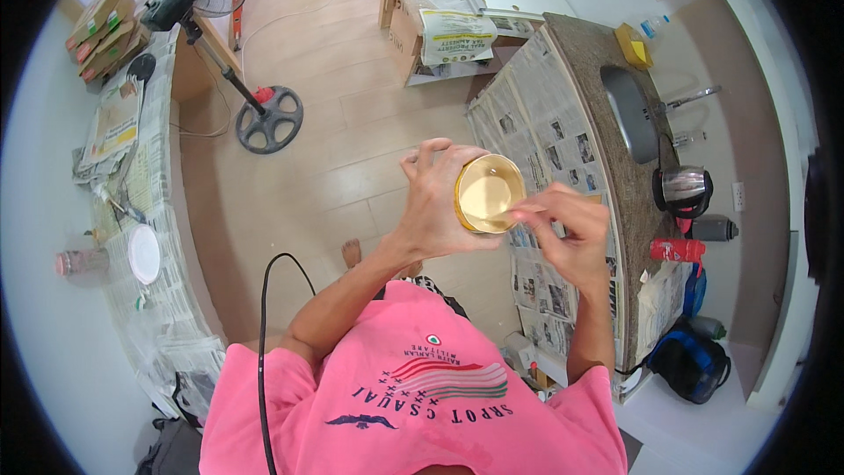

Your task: The person scoops a beige substance from a large can into a smaller container using a wooden stick, then stirs the mixture repeatedly. The person sits on the floor surrounded by paint cans and construction materials.

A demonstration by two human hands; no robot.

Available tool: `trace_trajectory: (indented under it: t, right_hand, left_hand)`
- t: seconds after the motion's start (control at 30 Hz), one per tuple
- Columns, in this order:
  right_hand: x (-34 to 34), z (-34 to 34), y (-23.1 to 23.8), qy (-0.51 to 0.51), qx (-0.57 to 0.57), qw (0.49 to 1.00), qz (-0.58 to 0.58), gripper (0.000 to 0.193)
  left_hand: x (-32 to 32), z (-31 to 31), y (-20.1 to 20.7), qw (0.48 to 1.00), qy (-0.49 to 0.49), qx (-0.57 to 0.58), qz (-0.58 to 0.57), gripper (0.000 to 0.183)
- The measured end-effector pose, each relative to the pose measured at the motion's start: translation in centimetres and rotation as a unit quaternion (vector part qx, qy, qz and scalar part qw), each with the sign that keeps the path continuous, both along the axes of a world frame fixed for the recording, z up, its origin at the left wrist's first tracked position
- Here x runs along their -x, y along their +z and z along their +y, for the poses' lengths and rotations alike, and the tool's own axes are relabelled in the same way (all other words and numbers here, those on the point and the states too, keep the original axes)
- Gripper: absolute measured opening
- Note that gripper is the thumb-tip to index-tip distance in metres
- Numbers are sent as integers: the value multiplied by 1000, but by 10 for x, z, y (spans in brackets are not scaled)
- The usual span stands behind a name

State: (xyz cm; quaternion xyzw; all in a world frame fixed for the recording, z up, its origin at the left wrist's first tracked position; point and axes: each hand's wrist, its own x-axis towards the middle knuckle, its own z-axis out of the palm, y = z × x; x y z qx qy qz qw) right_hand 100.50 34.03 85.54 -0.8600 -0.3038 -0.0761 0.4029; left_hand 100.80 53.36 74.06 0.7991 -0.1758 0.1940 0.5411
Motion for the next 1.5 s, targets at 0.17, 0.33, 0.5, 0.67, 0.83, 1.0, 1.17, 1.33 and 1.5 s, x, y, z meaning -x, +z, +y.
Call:
trace_trajectory:
  t: [0.17, 0.33, 0.5, 0.67, 0.83, 1.0, 1.17, 1.33, 1.5]
  right_hand:
    - [-19, 12, -6, -33, -13, 993, -109, 14]
    - [0, 27, -11, -4, -52, 999, 2, 16]
    - [4, 1, 14, 3, 6, 998, 63, 16]
    - [-14, 17, 5, 10, -30, 999, -31, 14]
    - [-2, 6, 11, -35, 23, 999, 12, 14]
    - [-5, 15, 7, 10, 1, 1000, -5, 14]
    - [-6, 12, 12, -35, 29, 999, -10, 14]
    - [-1, 8, 15, -9, 42, 999, 6, 15]
    - [0, 14, 16, 4, 27, 999, 17, 15]
  left_hand:
    - [2, -8, 7, 1000, -4, 15, 5, 96]
    - [2, -5, 6, 1000, 0, 8, 15, 95]
    - [3, 1, 10, 1000, 11, 6, 1, 94]
    - [4, -4, 13, 1000, -2, 9, 3, 95]
    - [3, 3, 11, 1000, 9, 4, 5, 95]
    - [2, 1, 11, 1000, -2, 9, 5, 96]
    - [4, 0, 7, 1000, -7, 21, 11, 94]
    - [4, 3, 8, 1000, -1, 22, 1, 95]
    - [6, 5, 11, 1000, -8, 5, 3, 97]
